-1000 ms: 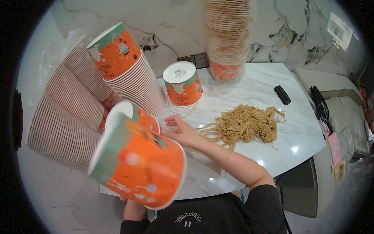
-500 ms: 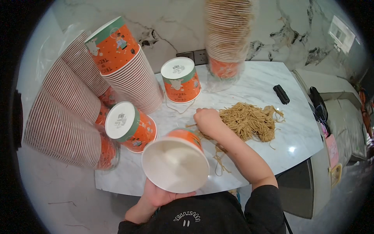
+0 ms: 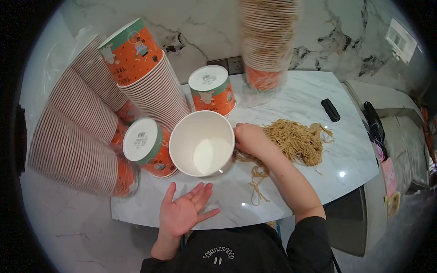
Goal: Tying rubber bands around the rims of individual paper bowls from a stack.
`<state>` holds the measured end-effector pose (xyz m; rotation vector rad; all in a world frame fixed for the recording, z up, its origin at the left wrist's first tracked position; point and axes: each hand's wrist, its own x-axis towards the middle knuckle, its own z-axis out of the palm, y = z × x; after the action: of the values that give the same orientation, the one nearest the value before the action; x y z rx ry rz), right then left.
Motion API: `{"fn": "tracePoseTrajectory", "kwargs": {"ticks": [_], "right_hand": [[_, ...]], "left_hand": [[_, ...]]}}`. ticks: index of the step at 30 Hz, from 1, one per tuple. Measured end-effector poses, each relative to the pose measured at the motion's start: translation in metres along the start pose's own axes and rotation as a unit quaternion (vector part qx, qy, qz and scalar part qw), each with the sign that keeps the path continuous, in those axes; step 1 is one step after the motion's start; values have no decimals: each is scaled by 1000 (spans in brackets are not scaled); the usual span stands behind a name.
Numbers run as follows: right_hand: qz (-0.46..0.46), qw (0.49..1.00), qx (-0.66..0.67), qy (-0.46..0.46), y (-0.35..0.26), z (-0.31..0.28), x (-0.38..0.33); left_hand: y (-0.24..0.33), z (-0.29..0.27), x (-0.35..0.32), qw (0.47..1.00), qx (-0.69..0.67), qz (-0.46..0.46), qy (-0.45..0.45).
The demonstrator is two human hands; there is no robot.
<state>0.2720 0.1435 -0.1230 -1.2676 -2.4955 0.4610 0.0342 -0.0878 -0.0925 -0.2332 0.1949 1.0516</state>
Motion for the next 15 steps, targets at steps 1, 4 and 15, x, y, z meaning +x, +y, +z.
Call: {"fn": "tracePoseTrajectory", "kwargs": {"ticks": [1, 4, 15], "right_hand": [[47, 999, -2, -14, 3, 5, 0], [14, 999, 9, -35, 10, 7, 0], [-18, 986, 164, -22, 2, -63, -7]], "left_hand": [[-1, 2, -1, 1000, 0, -1, 0], [-5, 9, -8, 997, 73, 23, 3], [3, 121, 23, 473, 844, 233, -95]]}}
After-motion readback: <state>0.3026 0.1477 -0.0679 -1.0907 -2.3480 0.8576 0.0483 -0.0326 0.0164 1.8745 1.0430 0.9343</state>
